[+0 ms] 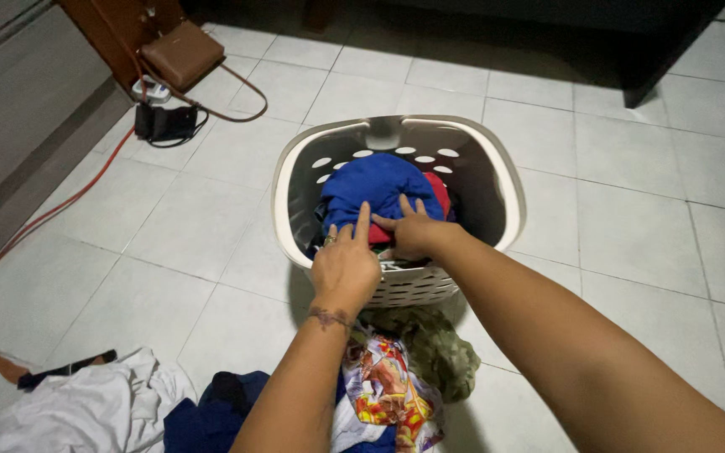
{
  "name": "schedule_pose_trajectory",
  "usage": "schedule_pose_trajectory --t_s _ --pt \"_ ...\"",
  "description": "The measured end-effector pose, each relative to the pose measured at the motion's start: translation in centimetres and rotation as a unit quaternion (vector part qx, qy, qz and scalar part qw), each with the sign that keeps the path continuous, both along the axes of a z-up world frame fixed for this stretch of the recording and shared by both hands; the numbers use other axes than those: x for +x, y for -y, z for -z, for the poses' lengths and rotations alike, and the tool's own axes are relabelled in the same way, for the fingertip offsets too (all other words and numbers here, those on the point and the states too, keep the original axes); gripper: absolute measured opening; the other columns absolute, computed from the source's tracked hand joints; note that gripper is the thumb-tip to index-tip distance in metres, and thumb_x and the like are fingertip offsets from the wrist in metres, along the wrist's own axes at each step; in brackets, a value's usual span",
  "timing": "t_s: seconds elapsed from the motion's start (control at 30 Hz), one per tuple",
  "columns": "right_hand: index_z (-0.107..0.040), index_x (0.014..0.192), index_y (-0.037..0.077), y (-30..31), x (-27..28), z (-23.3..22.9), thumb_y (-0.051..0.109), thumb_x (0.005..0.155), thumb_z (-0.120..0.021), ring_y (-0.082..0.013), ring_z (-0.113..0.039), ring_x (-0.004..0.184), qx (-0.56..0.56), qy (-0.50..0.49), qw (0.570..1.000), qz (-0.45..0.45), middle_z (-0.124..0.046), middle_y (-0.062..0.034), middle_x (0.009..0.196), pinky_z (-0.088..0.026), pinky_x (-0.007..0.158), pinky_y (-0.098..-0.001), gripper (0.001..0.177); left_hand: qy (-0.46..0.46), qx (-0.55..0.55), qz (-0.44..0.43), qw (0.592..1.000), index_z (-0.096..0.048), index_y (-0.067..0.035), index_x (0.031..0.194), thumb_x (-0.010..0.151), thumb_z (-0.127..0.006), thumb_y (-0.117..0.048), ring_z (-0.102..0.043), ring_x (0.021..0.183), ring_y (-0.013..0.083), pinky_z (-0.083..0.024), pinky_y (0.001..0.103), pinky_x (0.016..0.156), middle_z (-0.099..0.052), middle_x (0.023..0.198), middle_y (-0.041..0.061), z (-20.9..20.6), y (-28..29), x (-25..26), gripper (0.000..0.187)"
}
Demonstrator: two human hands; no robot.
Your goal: The person sorts a pile of mixed clothes on the floor into a laundry basket. They pick up individual items, briefly unfold or shake them, and place them into the basket. The person then moves to a second basket and continues sorting clothes into it.
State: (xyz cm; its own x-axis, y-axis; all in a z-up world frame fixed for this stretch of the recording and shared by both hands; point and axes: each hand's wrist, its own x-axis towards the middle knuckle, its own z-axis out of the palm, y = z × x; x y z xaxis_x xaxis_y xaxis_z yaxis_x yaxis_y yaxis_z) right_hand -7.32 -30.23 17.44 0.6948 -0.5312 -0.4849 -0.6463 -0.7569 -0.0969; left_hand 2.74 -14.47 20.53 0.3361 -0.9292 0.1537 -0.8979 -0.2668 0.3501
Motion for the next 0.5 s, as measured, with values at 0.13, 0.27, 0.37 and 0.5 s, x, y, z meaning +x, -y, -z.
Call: schedule_pose_trajectory --t_s 0.13,0.27,0.37,0.5 --pt "-0.032 0.156 0.028 2.8 0.7 6.2 0.024 0.094 -0.058 -0.0437 -0.02 0.147 0.052 -0.127 0.989 -0.059 -0.029 -0.0233 0.158 -0.023 0.119 -0.0533 0.067 -0.026 0.058 -0.007 0.998 -0.035 -0.018 0.159 0.088 -0.055 -0.023 -0.064 0.111 0.0415 -0.052 0.05 0.094 -0.066 0.121 0.021 -1.2 0.0 0.1 0.074" --pt "-0.068 0.132 0.015 2.6 0.8 5.7 0.021 0.089 -0.061 -0.0346 -0.064 0.124 0.053 -0.123 0.99 -0.041 -0.067 -0.018 0.133 -0.052 0.102 -0.0438 0.043 -0.026 0.068 -0.02 0.997 -0.04 -0.022 0.157 0.085 -0.053 -0.02 -0.064 0.11 0.04 -0.052 0.052 0.09 -0.067 0.118 0.019 -1.5 -0.2 -0.2 0.073" --pt "-0.081 0.111 0.016 0.4 0.3 0.6 0.013 0.085 -0.064 -0.0353 -0.071 0.106 -0.038 0.037 0.987 0.153 -0.073 -0.0166 0.116 -0.058 0.088 -0.0459 0.031 -0.019 0.074 -0.021 0.997 -0.04 -0.022 0.156 0.086 -0.053 -0.022 -0.064 0.11 0.0399 -0.051 0.055 0.09 -0.068 0.117 0.018 -1.8 0.2 -0.1 0.072" --pt "-0.074 0.104 0.004 -5.8 -4.9 -3.4 0.011 0.092 -0.068 -0.0284 -0.074 0.087 -0.093 0.607 0.787 0.059 -0.075 -0.0133 0.102 -0.058 0.075 -0.0371 0.015 -0.005 0.035 -0.019 0.999 -0.046 -0.021 0.153 0.08 -0.055 -0.021 -0.065 0.104 0.0402 -0.05 0.058 0.091 -0.07 0.112 0.018 -1.0 0.3 0.3 0.073"
